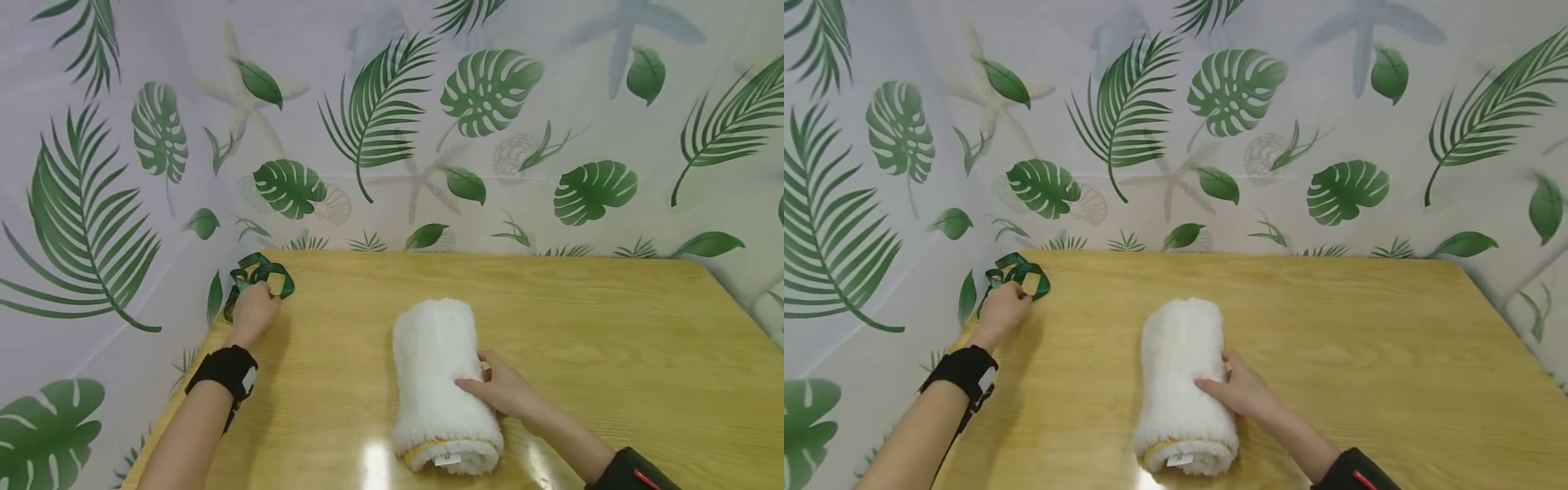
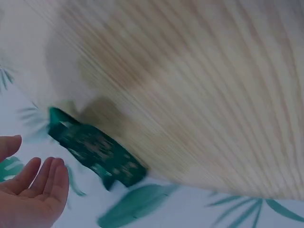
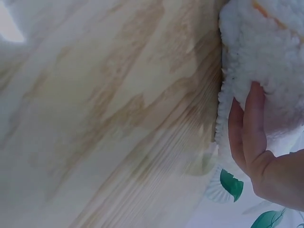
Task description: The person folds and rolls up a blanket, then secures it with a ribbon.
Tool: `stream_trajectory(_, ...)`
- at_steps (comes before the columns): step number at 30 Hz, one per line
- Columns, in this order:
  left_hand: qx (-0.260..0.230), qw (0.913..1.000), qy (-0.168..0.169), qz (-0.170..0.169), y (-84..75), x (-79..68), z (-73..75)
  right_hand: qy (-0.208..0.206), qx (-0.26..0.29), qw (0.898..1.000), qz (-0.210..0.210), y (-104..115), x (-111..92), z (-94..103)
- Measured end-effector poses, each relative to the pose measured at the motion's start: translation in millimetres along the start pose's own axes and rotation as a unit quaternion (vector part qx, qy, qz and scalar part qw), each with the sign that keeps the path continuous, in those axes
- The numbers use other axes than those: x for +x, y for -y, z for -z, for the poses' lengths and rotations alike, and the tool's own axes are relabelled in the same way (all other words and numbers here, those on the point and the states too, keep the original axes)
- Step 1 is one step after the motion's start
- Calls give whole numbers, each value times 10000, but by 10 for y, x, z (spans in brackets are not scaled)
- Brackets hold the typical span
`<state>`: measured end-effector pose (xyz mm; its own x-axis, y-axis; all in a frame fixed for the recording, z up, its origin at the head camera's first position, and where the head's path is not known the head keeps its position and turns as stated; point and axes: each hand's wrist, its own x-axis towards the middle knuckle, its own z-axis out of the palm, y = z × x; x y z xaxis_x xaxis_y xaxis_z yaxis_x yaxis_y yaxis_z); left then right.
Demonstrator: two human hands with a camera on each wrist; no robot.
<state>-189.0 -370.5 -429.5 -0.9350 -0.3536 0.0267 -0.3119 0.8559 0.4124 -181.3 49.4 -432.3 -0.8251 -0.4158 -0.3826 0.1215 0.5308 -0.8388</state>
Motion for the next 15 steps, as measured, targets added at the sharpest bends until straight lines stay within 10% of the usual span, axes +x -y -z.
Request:
stream_trajectory(9,1333,9910,-136,33,384,-30,-231,95,86,9996,-256,-85,-44,25)
stream_trajectory(15,985,9904,-823,-515,257,93,-87,50,315,9991,-275,-21,-48,0)
